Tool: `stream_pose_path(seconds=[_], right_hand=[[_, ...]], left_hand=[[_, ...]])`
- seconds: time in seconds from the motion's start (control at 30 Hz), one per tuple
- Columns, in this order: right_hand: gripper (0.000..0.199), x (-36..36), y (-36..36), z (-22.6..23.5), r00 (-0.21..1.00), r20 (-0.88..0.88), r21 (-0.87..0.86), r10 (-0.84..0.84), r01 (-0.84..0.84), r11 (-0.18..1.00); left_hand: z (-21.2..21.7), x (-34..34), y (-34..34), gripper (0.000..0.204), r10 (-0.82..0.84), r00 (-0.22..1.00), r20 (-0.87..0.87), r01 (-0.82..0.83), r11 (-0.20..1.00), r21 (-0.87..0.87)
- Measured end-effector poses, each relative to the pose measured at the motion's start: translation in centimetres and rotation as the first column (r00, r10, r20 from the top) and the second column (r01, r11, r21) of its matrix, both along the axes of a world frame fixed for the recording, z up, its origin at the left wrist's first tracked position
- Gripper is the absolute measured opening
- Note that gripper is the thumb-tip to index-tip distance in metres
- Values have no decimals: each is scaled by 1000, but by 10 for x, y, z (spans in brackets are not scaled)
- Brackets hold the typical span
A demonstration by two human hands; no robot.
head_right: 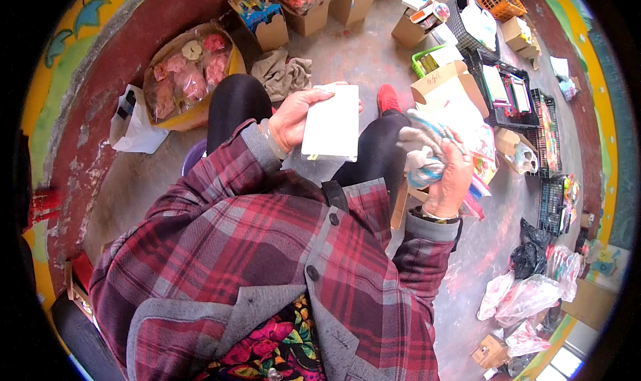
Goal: The person sits on the floor and organizes various small items, including plastic containers and packaged goods, into cardboard boxes. They handle items one by one, wiping them with a cloth and placing them into a box.
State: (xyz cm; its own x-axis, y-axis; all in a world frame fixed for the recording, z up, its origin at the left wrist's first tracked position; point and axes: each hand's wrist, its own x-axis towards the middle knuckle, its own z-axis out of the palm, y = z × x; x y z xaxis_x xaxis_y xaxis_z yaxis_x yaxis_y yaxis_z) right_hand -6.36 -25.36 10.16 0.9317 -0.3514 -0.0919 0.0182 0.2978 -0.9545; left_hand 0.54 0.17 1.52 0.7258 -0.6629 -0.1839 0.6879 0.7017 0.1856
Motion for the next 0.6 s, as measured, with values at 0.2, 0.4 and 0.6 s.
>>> stream_pose_path(seconds=[0.2, 0.4, 0.6], right_hand=[[29, -11, 39, 29, 959, 270, -442, 83, 46, 896], [40, 24, 77, 12, 732, 192, -927, 654, -83, 365], [43, 19, 99, -32, 697, 88, -940, 712, -179, 292]], left_hand=[[5, -3, -5, 43, -174, 985, 16, 174, 983, -65], [5, -16, -17, 45, -119, 989, 84, 133, 971, -196], [-1, -7, 1, 48, 5, 997, 83, -11, 997, 73]])
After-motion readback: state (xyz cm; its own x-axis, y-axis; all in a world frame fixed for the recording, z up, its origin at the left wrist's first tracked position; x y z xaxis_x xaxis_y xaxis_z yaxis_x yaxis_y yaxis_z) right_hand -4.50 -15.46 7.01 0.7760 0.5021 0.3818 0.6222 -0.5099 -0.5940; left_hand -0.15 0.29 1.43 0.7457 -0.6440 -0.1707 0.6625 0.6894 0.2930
